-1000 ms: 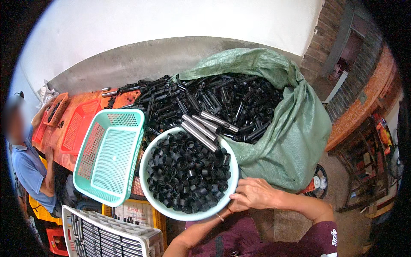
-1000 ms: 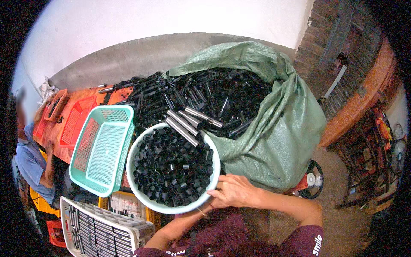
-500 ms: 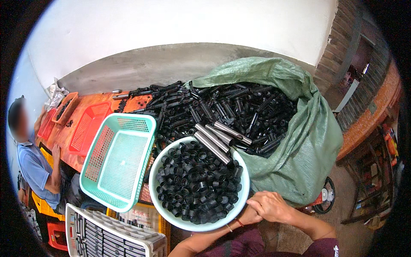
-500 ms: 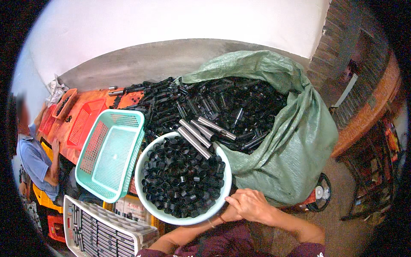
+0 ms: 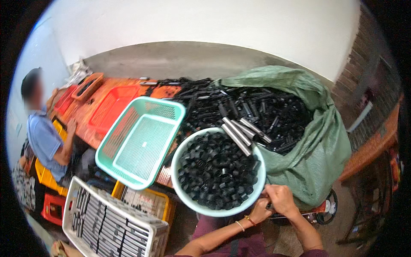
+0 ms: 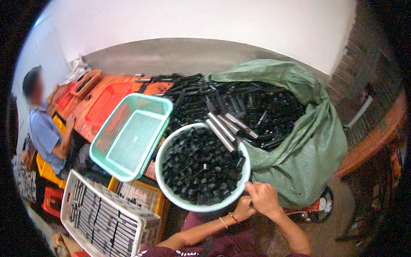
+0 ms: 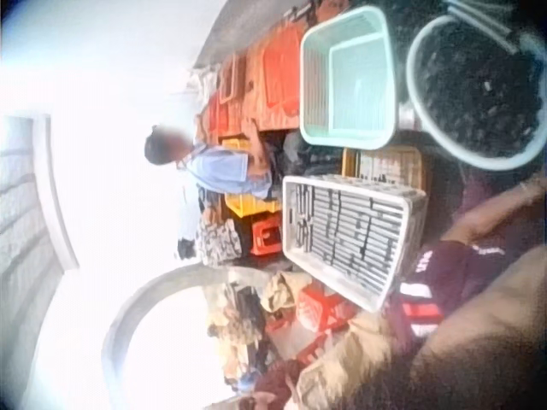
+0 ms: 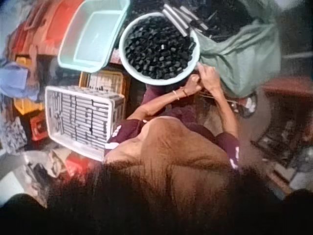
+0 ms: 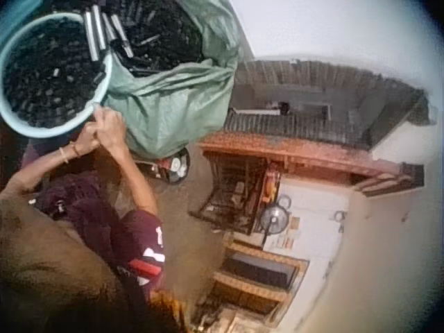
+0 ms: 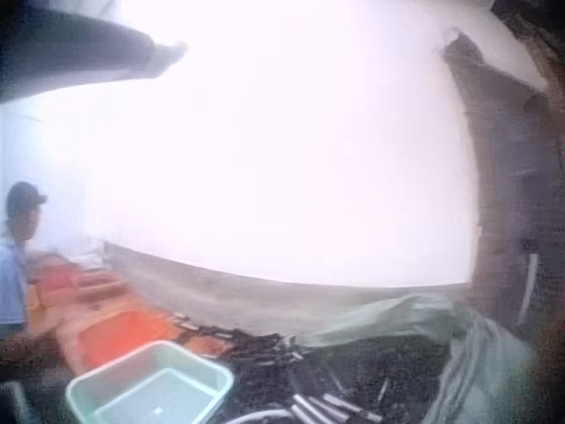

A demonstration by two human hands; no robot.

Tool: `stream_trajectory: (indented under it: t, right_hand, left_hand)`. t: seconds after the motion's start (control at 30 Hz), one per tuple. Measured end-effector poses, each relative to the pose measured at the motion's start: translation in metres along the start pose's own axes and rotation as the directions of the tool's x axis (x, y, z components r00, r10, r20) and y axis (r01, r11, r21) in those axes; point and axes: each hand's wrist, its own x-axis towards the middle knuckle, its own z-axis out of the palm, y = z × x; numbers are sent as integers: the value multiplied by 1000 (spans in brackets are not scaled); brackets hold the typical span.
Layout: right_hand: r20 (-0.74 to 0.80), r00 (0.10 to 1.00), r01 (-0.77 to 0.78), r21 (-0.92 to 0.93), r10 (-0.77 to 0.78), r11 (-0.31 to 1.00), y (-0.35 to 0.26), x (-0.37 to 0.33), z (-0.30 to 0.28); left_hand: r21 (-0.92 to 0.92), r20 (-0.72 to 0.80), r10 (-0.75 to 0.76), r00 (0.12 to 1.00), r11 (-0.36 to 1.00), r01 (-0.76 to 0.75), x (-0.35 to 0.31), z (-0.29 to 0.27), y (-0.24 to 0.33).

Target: The person repeatedly picks up metal rods and black plastic caps, fits the caps onto the rods, and places the assembled units into a green basket. The person works at a table with multiple baskets and a large sack of parts, while another person works nearby.

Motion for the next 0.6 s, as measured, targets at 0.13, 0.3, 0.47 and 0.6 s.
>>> stream_trajectory:
  t: [0.13,0.3,0.47,0.6]
  right_hand:
    - [-112,948,-139,694,297,706,2,-17,1]
    - [-196,923,-92,723,332,685,9,-38,12]
    - [-167,900,-142,760,402,635,22,-62,30]
    - [-243,895,-140,641,373,755,20,-71,34]
  left_hand:
    - [118,255,-186,949,980,160,-7,-31,51]
    - [-43,411,-241,879,958,283,-30,-110,119]
    - [-123,-37,-334,942,937,327,16,-228,189]
    - [354,-482,-173,859,858,372,40,-320,182]
